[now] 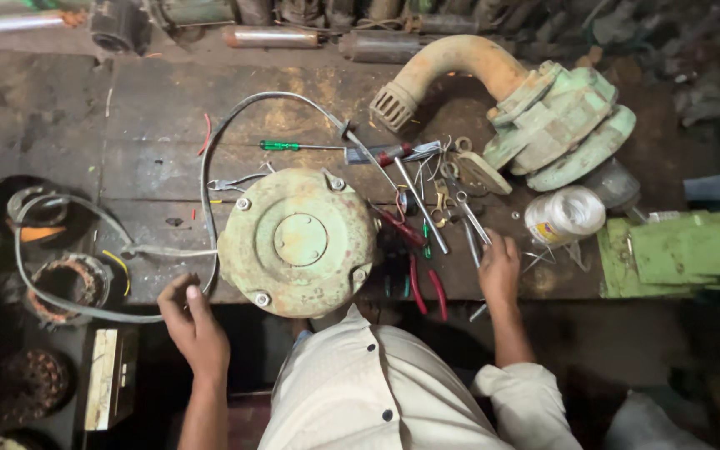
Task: The person uses a wrench to tighten bolts on a circular metal motor housing. They then use a hammer to tap the wrench and the housing, likely to loosen or seat the bolts. The person continues to adjust the bolts and reposition the housing on the workbench.
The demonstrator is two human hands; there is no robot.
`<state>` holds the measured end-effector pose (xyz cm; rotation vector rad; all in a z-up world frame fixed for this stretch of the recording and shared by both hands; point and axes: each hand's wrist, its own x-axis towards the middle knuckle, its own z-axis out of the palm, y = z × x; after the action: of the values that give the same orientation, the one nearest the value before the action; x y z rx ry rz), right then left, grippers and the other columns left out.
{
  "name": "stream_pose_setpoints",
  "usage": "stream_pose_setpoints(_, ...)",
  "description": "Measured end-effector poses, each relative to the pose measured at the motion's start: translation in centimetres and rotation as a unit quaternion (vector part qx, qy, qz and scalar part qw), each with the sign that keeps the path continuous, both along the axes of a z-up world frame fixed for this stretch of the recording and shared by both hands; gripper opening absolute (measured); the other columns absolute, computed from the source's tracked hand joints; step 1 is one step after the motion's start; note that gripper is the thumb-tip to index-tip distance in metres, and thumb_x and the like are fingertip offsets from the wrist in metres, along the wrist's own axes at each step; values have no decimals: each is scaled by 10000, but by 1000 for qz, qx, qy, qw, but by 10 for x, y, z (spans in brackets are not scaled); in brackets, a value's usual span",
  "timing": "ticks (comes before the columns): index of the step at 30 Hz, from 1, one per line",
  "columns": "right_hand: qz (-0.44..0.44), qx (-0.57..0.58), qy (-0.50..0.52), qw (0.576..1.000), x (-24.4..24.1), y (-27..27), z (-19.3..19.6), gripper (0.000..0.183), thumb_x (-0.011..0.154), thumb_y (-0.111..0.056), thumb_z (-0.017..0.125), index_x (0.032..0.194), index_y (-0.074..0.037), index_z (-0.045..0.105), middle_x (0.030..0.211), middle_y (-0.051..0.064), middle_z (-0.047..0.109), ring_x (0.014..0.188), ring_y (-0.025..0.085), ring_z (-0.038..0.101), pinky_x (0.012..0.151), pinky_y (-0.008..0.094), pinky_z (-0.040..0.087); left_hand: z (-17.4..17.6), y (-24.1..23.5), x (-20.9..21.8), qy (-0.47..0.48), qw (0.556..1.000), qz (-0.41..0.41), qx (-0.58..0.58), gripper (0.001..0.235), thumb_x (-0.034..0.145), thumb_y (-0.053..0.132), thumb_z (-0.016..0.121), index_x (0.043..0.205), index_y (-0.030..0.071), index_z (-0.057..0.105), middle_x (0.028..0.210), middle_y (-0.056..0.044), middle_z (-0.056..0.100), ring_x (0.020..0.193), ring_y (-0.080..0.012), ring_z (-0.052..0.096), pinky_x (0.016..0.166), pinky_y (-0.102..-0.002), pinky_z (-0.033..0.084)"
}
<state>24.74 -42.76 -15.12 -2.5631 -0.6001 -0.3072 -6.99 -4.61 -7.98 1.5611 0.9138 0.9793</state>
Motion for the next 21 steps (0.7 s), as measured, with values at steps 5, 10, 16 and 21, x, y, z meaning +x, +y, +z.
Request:
stream_pose_setpoints(5, 61, -17, -89, 994, 13, 45, 16, 351, 892, -104, 746, 1237, -94, 681, 1170, 155, 625, 1094, 390, 577, 930, 504, 470, 7, -23, 0, 39, 997, 29, 56, 288, 1125, 176, 533, 1335, -21, 521, 1279, -121, 580, 1169, -187, 584, 1037, -329, 480)
stream_pose_setpoints(10, 189, -15, -40, 981, 16, 103, 18, 373, 871, -205, 788, 1213, -104, 679, 1236, 149, 587, 1166, 390, 536, 939, 526, 439, 7, -72, -23, 78, 994, 75, 27, 306, 1094, 159, 566, 1343, -14, 524, 1246, -105, 583, 1088, -162, 582, 963, -304, 490)
stream_pose_setpoints(16, 286, -93, -44, 953, -1, 136, -18, 569, 761, -166, 728, 1319, -88, 647, 1308, 184, 561, 1161, 389, 510, 963, 544, 386, -2, -123, -73, 111, 978, 177, 6, 286, 1064, 138, 588, 1309, -6, 556, 1248, -90, 589, 1094, -153, 581, 963, -301, 485)
stream_pose_setpoints(21, 288, -66, -10, 955, 4, 139, -38, 435, 905, -171, 712, 1331, -116, 644, 1305, 144, 591, 1176, 400, 518, 970, 559, 395, -3, -134, -101, 152, 954, 256, -16, 263, 1026, 133, 611, 1261, 15, 605, 1200, -95, 613, 1066, -180, 594, 954, -322, 487)
